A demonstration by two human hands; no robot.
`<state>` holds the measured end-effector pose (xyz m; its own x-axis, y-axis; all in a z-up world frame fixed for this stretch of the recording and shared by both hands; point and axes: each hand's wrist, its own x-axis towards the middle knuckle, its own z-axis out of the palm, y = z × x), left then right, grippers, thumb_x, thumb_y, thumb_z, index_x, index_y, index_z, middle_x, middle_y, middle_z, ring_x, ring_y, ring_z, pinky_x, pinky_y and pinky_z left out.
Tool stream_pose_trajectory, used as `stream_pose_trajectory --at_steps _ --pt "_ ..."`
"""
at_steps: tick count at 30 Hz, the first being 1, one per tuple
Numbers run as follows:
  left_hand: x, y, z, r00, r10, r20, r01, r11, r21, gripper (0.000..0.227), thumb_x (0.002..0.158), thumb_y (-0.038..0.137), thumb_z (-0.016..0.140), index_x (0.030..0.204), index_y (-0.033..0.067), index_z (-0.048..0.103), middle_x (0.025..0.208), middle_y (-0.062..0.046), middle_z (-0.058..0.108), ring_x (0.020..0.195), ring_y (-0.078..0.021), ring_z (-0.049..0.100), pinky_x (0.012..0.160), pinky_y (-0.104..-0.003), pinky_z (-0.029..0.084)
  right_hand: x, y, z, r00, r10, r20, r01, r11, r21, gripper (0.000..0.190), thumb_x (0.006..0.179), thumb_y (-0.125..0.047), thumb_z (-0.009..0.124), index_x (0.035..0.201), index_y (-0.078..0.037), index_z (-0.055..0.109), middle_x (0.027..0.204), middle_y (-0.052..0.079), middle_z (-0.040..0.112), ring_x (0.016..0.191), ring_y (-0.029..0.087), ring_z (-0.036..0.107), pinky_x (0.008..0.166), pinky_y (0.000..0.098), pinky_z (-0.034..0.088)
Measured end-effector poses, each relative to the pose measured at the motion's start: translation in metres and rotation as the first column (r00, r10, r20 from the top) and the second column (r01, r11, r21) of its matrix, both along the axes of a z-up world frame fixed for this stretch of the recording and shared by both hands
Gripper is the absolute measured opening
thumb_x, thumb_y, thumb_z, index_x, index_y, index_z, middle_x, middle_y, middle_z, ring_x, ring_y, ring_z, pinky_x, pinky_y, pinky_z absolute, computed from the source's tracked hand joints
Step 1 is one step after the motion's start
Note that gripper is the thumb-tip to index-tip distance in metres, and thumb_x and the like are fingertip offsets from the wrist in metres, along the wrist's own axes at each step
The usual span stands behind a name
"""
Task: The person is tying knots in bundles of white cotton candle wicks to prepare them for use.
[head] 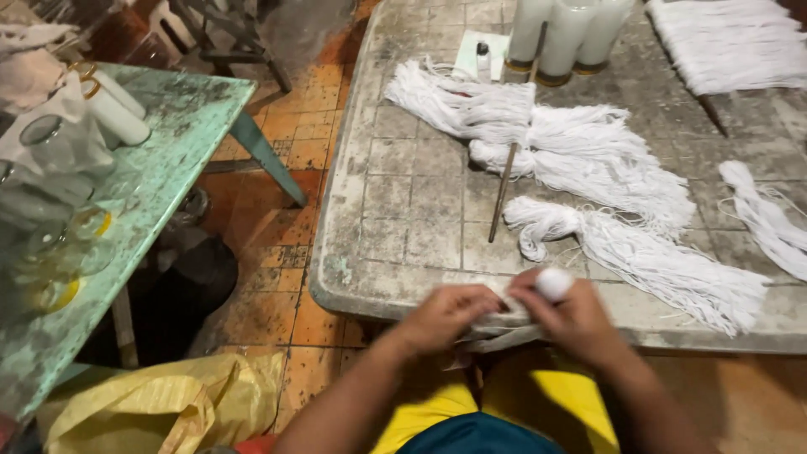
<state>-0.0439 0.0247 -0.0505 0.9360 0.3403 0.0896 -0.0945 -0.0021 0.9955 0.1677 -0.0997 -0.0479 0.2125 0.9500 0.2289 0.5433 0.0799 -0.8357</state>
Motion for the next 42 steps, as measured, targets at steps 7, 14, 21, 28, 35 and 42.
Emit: stream_pose_trajectory --at_steps 7,14,21,28,35,42 --pt "-0.025 0.100 0.049 0.697 0.384 -0.605 -0.183 0.911 0.369 0.028 0.101 0.042 0.059 0.109 0.0240 0.078 0.106 -0.006 0.078 0.106 -0.0271 0.072 0.098 -0.041 0.049 0.083 -0.027 -0.033 0.856 -0.500 -0.132 0.444 0.841 -0.309 0.016 0.101 -0.027 0.072 0.109 -0.013 0.078 0.063 0.006 0.065 0.060 0.020 0.063 0.071 0.0374 0.053" --pt "0.008 0.142 -0.030 0.803 0.536 -0.261 -0.210 0.664 0.717 0.031 0.090 0.035 0.074 0.118 0.0216 0.073 0.115 -0.009 0.072 0.114 -0.0346 0.068 0.097 -0.048 0.052 0.067 -0.023 -0.041 0.815 -0.558 -0.155 0.468 0.793 -0.390 0.021 0.094 -0.021 0.077 0.111 -0.009 0.078 0.070 0.016 0.072 0.068 0.025 0.065 0.077 0.0429 0.051" --pt "0.070 0.009 -0.006 0.977 0.064 0.204 -0.121 0.952 0.281 0.071 0.094 0.030 0.073 0.156 0.0123 0.042 0.150 -0.026 0.049 0.140 -0.0404 0.046 0.118 -0.052 0.037 0.019 0.004 0.011 0.936 -0.224 0.270 0.185 0.969 0.164 0.012 0.086 -0.022 0.081 0.096 -0.015 0.081 0.117 0.009 0.061 0.078 0.031 0.066 0.073 0.0417 0.055" --pt "0.065 0.006 0.041 0.995 0.096 -0.005 -0.092 0.931 -0.354 0.015 0.096 0.016 0.071 0.105 0.0050 0.074 0.052 0.009 0.045 0.044 0.0029 0.031 0.038 -0.013 0.022 0.032 0.002 0.012 0.925 -0.180 -0.333 0.206 0.977 0.045 0.013 0.094 -0.013 0.073 0.089 -0.001 0.072 0.102 0.007 0.054 0.084 0.017 0.052 0.075 0.0321 0.049" --pt "0.049 0.034 0.026 0.993 0.097 -0.061 -0.103 0.990 -0.095 0.022 0.102 0.025 0.066 0.110 0.0062 0.074 0.084 -0.003 0.069 0.084 -0.0100 0.055 0.080 -0.023 0.045 0.025 -0.001 -0.017 0.587 -0.089 -0.805 0.147 0.989 -0.002 0.018 0.100 -0.012 0.061 0.088 0.000 0.060 0.099 0.010 0.058 0.072 0.016 0.053 0.056 0.0288 0.044" --pt "0.025 0.104 0.056 0.677 0.302 -0.671 0.040 0.896 0.443 0.026 0.103 0.033 0.053 0.113 0.0146 0.069 0.106 -0.015 0.073 0.097 -0.0331 0.066 0.083 -0.042 0.054 0.085 -0.015 -0.057 -0.009 -0.050 -0.999 0.119 0.992 -0.051 0.010 0.104 -0.018 0.057 0.098 -0.010 0.058 0.113 0.011 0.066 0.095 0.019 0.061 0.079 0.0286 0.050"
